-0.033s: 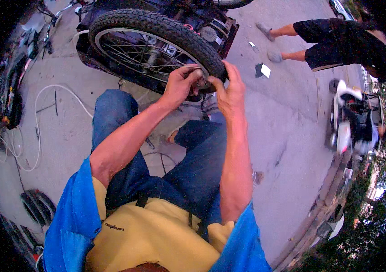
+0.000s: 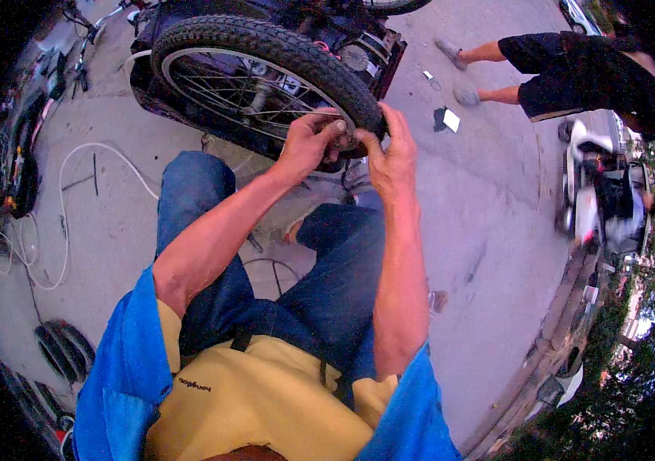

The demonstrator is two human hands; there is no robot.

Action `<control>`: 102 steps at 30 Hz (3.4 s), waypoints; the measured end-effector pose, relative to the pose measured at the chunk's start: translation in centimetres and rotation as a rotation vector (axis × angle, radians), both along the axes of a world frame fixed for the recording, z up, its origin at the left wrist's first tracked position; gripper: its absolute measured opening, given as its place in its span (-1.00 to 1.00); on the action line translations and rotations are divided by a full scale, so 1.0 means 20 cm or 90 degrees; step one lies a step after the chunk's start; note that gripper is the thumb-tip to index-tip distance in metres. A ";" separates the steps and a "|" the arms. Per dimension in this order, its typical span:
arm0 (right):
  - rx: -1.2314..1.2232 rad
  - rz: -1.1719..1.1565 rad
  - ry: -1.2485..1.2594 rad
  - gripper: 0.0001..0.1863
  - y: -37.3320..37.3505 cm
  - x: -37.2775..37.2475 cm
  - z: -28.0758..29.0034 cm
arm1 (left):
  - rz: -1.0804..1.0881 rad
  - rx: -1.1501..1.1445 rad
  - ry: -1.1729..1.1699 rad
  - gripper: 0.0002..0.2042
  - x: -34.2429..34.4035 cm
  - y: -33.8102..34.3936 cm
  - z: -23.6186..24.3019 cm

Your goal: The person removes a bicycle tire from the rim using tire levers, then reinstalls the tire and inflates it with a hose. The person works on the wheel while seated on the ground in a workshop area.

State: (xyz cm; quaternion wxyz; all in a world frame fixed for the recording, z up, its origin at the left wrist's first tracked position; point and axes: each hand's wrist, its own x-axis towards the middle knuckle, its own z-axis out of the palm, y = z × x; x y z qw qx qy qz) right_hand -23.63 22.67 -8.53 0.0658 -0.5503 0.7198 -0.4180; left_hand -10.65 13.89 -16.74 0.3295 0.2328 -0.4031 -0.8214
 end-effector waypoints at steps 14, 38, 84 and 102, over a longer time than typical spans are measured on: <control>0.022 0.011 -0.052 -0.40 0.00 -0.01 0.01 | 0.092 0.001 0.004 -0.88 -0.06 0.04 0.02; 0.124 -0.061 -0.031 -0.38 0.04 0.02 -0.02 | 0.068 -0.056 -0.030 -0.83 -0.06 0.04 -0.02; -0.566 -0.604 -0.625 -0.70 0.81 -0.01 -0.52 | -0.091 0.060 -0.247 -0.82 0.13 0.09 -0.25; -0.375 0.039 -0.361 -0.82 0.03 0.05 1.02 | -0.160 -0.464 -0.411 -0.75 0.94 0.23 -0.09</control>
